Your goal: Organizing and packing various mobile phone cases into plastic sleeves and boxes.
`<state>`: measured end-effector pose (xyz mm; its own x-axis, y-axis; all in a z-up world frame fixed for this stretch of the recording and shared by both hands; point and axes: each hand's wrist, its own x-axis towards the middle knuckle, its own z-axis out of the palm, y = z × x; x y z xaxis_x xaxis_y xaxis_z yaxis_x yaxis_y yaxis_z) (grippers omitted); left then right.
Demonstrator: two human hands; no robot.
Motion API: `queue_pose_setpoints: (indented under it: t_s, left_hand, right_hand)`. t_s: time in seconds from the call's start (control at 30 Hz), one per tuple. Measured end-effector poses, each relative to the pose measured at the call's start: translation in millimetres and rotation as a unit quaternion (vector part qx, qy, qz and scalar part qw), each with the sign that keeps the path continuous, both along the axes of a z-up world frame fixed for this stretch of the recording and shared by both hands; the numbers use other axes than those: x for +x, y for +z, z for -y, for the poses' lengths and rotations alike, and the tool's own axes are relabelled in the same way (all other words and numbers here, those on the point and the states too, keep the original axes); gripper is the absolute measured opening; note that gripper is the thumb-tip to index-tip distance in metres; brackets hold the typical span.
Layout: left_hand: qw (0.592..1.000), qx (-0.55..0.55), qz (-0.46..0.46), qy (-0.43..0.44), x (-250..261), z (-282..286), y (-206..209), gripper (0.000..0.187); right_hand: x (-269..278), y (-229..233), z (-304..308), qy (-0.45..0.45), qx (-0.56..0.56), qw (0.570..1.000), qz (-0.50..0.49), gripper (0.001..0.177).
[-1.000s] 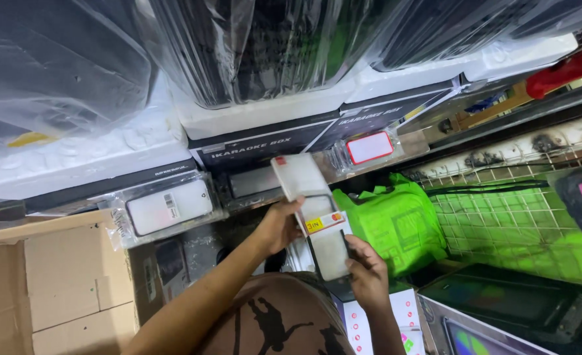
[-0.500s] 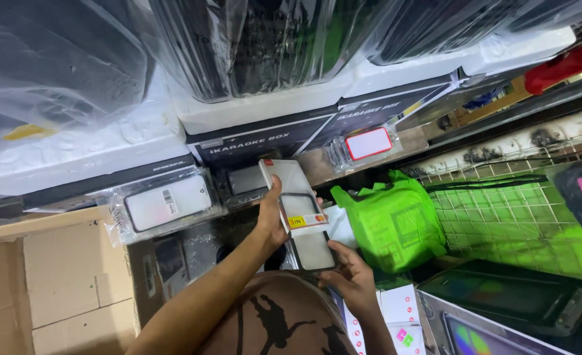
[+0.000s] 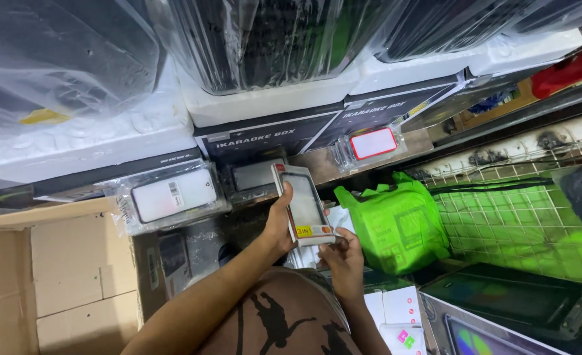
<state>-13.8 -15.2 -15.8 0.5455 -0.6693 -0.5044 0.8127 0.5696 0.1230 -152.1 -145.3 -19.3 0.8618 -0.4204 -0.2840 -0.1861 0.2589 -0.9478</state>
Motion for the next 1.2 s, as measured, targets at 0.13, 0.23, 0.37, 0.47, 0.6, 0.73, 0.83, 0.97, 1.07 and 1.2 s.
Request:
queue_pose_setpoints:
  t_s: [0.13,0.23,0.37,0.47,0.6,0.73,0.83,0.97,1.07,1.2]
  left_hand:
    - [1.000,0.003,-0.008,0.016,2,-4,4,0.079]
    - [1.000,0.016,-0.018,0.015,2,-6,7,0.077]
    - [0.999,0.032,-0.015,0.028,5,-8,-8,0.078]
    - [0.998,0.032,-0.035,0.031,4,-11,-13,0.080]
    - [0.999,0.016,-0.051,-0.007,5,-14,-4,0.086]
    - [0.997,0.017,-0.070,-0.037,8,-12,-15,0.095]
    - [0.996,-0.009,-0.081,-0.030,7,-8,-13,0.098]
    - [0.994,0.008,-0.078,-0.081,6,-5,-10,0.102]
    - [0.994,-0.024,-0.023,-0.101,8,-3,-10,0.105]
    - [0.995,-0.013,-0.051,-0.087,11,-1,-1,0.100]
  right_hand:
    - [9,10,-11,0.016,-0.077,0.997,0.014,0.046]
    - [13,32,-22,0.028,-0.230,0.973,0.005,0.042]
    - [17,56,-26,0.046,-0.421,0.906,0.010,0.035]
    - [20,64,-25,0.058,-0.518,0.848,0.093,0.030]
    - [22,67,-25,0.078,-0.563,0.810,0.142,0.029]
    - [24,74,-27,0.076,-0.549,0.820,0.142,0.026]
    - [25,76,-25,0.061,-0.517,0.843,0.137,0.025]
    - [26,76,-22,0.026,-0.498,0.854,0.148,0.021]
    - [30,77,-20,0.010,-0.494,0.856,0.151,0.018]
    - [31,76,-16,0.009,-0.493,0.856,0.152,0.017]
